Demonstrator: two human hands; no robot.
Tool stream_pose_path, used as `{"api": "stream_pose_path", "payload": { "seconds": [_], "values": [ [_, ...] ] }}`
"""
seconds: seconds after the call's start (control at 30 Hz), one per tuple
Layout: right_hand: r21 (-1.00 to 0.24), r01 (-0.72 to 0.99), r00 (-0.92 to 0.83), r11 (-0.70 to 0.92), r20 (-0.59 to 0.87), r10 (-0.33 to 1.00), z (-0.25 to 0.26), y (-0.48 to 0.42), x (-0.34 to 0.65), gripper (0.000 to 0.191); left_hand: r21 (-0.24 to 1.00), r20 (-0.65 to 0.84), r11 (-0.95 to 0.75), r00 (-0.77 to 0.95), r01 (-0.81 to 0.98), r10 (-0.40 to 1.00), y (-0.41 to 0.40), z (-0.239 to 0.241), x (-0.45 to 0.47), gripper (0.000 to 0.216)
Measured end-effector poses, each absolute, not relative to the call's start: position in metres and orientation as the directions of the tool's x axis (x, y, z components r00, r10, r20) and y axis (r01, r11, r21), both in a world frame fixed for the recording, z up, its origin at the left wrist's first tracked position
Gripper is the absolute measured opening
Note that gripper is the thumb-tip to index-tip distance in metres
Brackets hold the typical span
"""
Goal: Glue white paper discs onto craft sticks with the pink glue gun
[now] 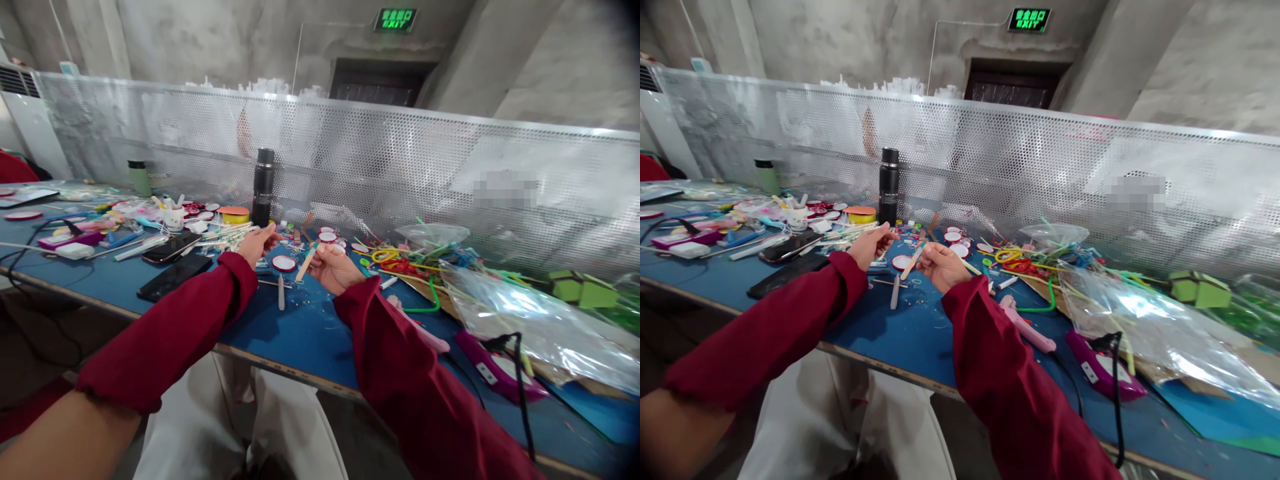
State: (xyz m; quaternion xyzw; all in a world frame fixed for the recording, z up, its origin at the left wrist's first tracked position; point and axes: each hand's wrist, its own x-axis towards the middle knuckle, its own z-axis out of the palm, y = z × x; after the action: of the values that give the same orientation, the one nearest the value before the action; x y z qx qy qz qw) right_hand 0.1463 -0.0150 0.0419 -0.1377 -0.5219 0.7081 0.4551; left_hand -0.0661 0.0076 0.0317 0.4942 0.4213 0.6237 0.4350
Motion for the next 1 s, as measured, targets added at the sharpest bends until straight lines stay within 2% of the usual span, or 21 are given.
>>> {"api": "stream_pose_path", "payload": {
  "seconds": [0.07,0.13,0.27,0.37,0.47,0.53,0.6,0.73,0.83,1.0],
  "values": [
    [-0.862,-0.506,-0.522,-0.034,0.275,0.807,0.041,-0.012,0.148,0.018,0.931,0.365,-0.358,-0.204,0.074,0.908,0.014,0.026,-0.071,0.045],
    [-0.861,-0.508,-0.495,-0.029,0.264,0.828,0.040,-0.010,0.149,0.019,0.878,0.456,-0.402,-0.200,0.258,0.867,0.019,0.023,-0.075,0.041],
    [-0.845,-0.533,-0.465,-0.039,0.254,0.848,0.039,-0.008,0.151,0.022,0.720,0.524,-0.362,-0.123,0.592,0.843,0.019,0.023,-0.082,0.035],
    [-0.838,-0.544,-0.460,-0.036,0.262,0.848,0.038,-0.007,0.151,0.026,0.521,0.525,-0.312,-0.010,0.794,0.851,0.015,0.022,-0.082,0.033],
    [-0.841,-0.540,-0.453,-0.034,0.257,0.854,0.038,-0.007,0.151,0.027,0.286,0.469,-0.259,0.101,0.923,0.877,0.012,0.019,-0.075,0.042],
    [-0.839,-0.542,-0.446,-0.042,0.246,0.860,0.038,-0.007,0.151,0.027,0.168,0.403,-0.187,0.106,0.968,0.909,0.011,0.019,-0.068,0.054],
    [-0.833,-0.551,-0.437,-0.045,0.242,0.866,0.038,-0.007,0.151,0.028,0.102,0.336,-0.103,0.063,0.990,0.940,0.011,0.021,-0.060,0.067],
    [-0.822,-0.568,-0.420,-0.041,0.246,0.874,0.038,-0.006,0.151,0.028,0.068,0.262,-0.006,-0.012,0.998,0.965,0.013,0.027,-0.045,0.079],
    [-0.827,-0.561,-0.420,-0.043,0.239,0.875,0.040,-0.007,0.152,0.029,0.122,0.246,0.014,-0.044,0.992,0.968,0.020,0.025,-0.043,0.076],
    [-0.833,-0.552,-0.420,-0.022,0.255,0.871,0.043,-0.008,0.153,0.030,0.297,0.331,-0.159,0.055,0.942,0.942,0.032,0.013,-0.053,0.070]
  ]
}}
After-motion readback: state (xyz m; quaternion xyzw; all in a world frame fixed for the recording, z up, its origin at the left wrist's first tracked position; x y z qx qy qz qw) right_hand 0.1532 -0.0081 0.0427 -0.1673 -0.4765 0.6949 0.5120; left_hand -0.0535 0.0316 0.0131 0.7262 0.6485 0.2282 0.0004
